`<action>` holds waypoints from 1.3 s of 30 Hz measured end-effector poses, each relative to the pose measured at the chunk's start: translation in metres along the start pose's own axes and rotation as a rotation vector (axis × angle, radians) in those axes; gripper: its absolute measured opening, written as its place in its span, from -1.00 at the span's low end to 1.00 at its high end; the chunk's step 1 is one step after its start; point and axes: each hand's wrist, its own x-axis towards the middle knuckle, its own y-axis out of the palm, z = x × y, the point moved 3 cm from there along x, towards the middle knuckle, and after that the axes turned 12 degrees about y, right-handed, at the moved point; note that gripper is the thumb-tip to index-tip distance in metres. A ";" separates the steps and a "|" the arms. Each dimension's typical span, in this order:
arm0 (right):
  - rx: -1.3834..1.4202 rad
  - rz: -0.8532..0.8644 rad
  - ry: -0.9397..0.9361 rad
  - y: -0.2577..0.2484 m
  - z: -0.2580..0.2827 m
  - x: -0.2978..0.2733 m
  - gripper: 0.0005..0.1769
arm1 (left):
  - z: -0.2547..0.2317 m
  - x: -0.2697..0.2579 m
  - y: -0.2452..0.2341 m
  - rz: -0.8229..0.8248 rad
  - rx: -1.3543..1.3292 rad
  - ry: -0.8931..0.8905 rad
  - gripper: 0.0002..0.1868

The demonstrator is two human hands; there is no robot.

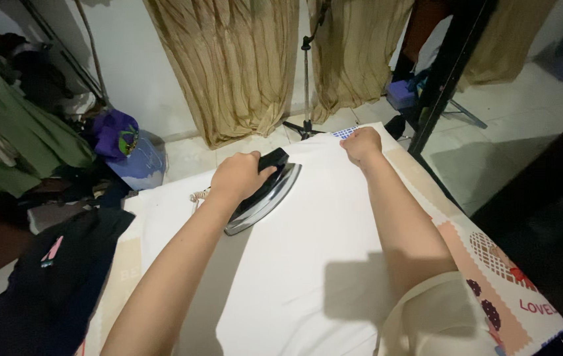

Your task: The person irons a white t-shirt on a bed used as an ironing surface. They repeatedly smooth the fabric with an iron, adjust the shirt's position, and lift it to check the result before continuing to iron different sections.

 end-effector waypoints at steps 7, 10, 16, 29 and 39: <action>0.054 0.335 0.066 0.011 -0.005 0.032 -0.80 | 0.001 0.015 0.017 -0.103 -0.030 -0.110 -0.53; 0.287 0.412 0.135 0.006 -0.005 0.024 -0.77 | -0.003 0.031 0.022 -0.134 -0.057 -0.170 -0.52; 0.435 0.465 0.221 -0.004 -0.002 0.019 -0.63 | -0.021 0.050 0.019 -0.084 -0.073 -0.081 -0.55; 0.423 0.333 0.153 -0.022 0.016 -0.012 -0.72 | -0.040 0.057 0.017 -0.009 -0.063 0.188 -0.50; 0.457 0.359 0.193 -0.028 0.013 -0.018 -0.69 | -0.055 0.077 0.030 -0.052 -0.092 0.144 -0.53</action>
